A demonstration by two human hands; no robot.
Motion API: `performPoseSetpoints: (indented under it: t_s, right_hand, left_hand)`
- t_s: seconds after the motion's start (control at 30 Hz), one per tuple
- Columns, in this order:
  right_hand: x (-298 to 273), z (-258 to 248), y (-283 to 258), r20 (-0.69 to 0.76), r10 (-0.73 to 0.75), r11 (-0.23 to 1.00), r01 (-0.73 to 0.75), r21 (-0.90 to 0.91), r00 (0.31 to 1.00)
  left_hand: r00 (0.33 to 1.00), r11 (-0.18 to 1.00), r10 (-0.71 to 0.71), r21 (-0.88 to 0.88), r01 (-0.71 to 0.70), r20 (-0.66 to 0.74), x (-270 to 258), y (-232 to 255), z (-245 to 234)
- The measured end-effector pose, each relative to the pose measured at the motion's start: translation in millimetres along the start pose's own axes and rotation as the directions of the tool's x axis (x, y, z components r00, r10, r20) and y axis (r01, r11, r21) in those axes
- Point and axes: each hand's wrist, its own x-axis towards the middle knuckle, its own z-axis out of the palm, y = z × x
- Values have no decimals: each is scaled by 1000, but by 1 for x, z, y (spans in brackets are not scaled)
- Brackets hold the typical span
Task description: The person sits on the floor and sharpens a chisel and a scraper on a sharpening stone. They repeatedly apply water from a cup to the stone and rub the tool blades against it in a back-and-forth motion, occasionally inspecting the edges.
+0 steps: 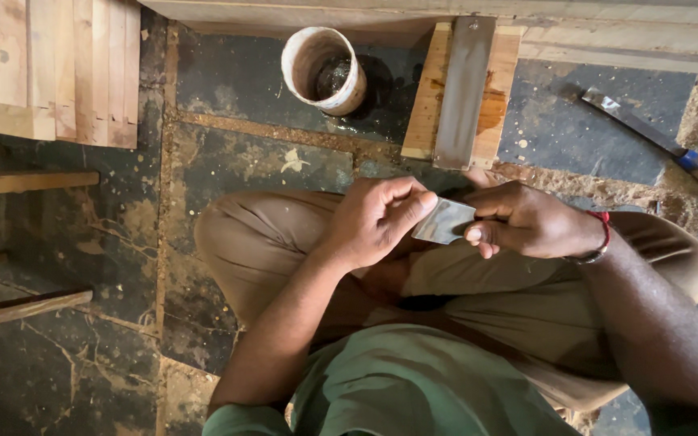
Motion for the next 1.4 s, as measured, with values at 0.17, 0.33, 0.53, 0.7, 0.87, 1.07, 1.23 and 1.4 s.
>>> performPoseSetpoints:
  t_s: [0.17, 0.33, 0.53, 0.7, 0.87, 1.07, 1.23, 1.4]
  right_hand:
    - [-2, 1, 5, -26, 145, 988, -143, 60, 989]
    - [-6, -5, 17, -72, 29, 977, -13, 214, 997]
    - [-6, -32, 8, -351, -97, 918, -53, -394, 931]
    - [13, -63, -3, -438, -208, 537, -272, -798, 874]
    - [30, -76, -1, -525, -204, 359, -436, -825, 826]
    - [39, -65, 2, -596, -80, 420, -515, -747, 799]
    - [35, -64, 9, -567, -139, 418, -471, -777, 812]
    - [35, -62, 14, -537, -159, 396, -445, -803, 828]
  left_hand:
    - [999, 1000, 11, -8, -11, 49, 4, -7, 0]
    - [1000, 991, 6, -136, -2, 30, 7, -34, 5]
    - [972, 963, -65, -268, 2, -224, 19, -65, 22]
    - [903, 945, 247, 291, -146, -351, 39, -74, 27]
    - [562, 951, 29, 195, 239, -827, 84, -143, -62]
    - [770, 906, -307, 76, 417, -560, 93, -210, -117]
    - [915, 863, -16, 457, 217, -404, 94, -212, -86]
    - [910, 704, 101, 675, 221, -403, 124, -214, -71]
